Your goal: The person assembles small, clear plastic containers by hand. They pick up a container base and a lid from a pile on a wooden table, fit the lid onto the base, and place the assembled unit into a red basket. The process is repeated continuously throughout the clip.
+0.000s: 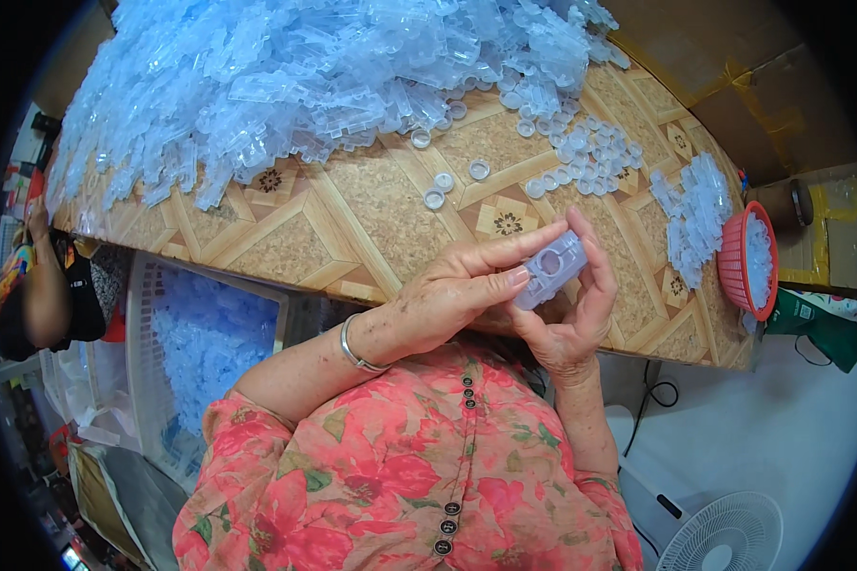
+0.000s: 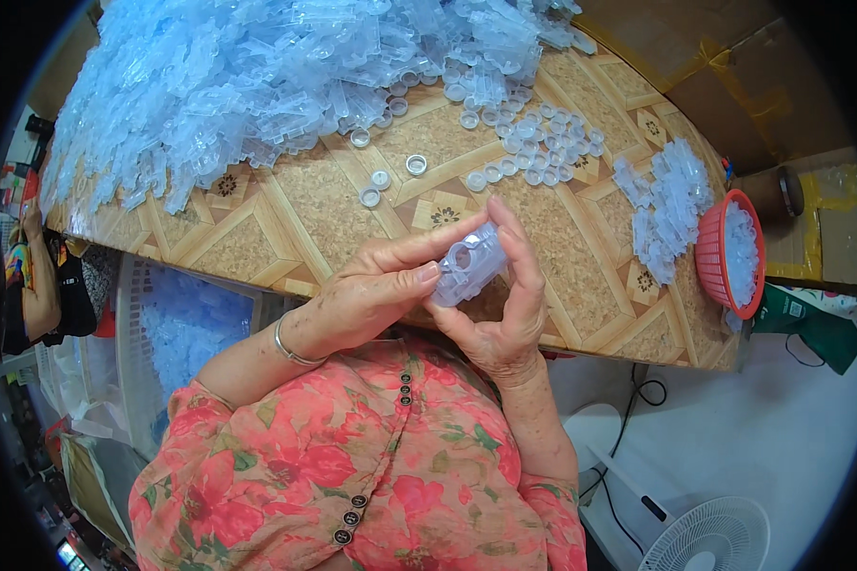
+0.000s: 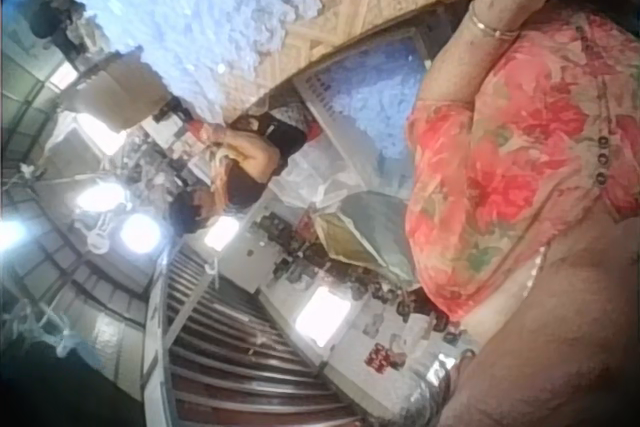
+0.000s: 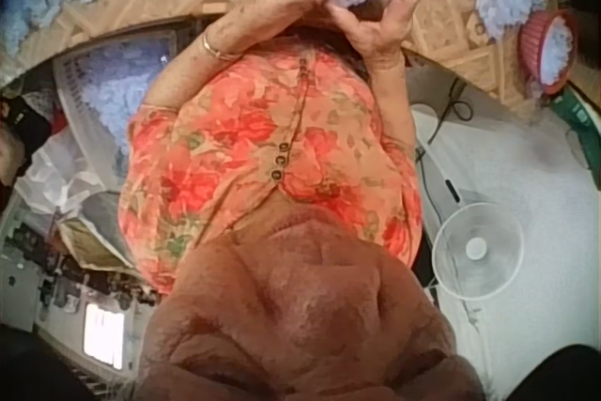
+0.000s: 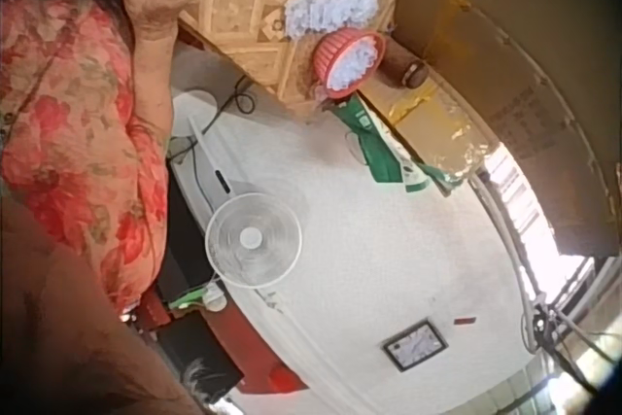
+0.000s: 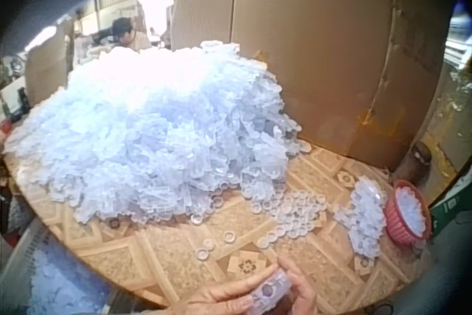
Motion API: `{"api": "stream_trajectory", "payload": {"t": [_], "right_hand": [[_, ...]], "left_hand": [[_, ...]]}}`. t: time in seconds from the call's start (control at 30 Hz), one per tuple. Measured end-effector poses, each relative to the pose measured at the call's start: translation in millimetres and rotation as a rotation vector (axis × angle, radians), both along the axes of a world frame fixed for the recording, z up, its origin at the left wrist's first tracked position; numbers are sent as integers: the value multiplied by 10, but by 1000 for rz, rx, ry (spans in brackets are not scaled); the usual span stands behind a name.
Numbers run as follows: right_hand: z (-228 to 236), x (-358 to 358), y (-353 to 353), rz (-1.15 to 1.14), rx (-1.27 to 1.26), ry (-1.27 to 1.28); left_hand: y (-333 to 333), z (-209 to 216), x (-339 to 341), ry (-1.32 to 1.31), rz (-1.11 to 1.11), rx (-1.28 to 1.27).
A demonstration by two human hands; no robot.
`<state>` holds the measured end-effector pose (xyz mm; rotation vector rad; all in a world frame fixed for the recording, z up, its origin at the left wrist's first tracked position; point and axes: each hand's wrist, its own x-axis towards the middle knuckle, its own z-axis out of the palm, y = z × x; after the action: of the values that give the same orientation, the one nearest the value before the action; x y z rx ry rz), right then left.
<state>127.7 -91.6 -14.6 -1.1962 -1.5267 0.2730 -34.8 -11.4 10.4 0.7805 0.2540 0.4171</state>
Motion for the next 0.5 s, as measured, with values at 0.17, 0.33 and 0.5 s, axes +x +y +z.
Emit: {"api": "stream_trajectory", "payload": {"t": [0.17,0.33,0.5], "right_hand": [[-4,17,-21,71,-57,106],[-7,-9,-30,64,-81,161],[-15,5,-13,50,-92,166]], "left_hand": [[29,-1,-35,45,-45,-88],[23,27,-6,71,-30,-17],[8,43,26,96,56,299]]}}
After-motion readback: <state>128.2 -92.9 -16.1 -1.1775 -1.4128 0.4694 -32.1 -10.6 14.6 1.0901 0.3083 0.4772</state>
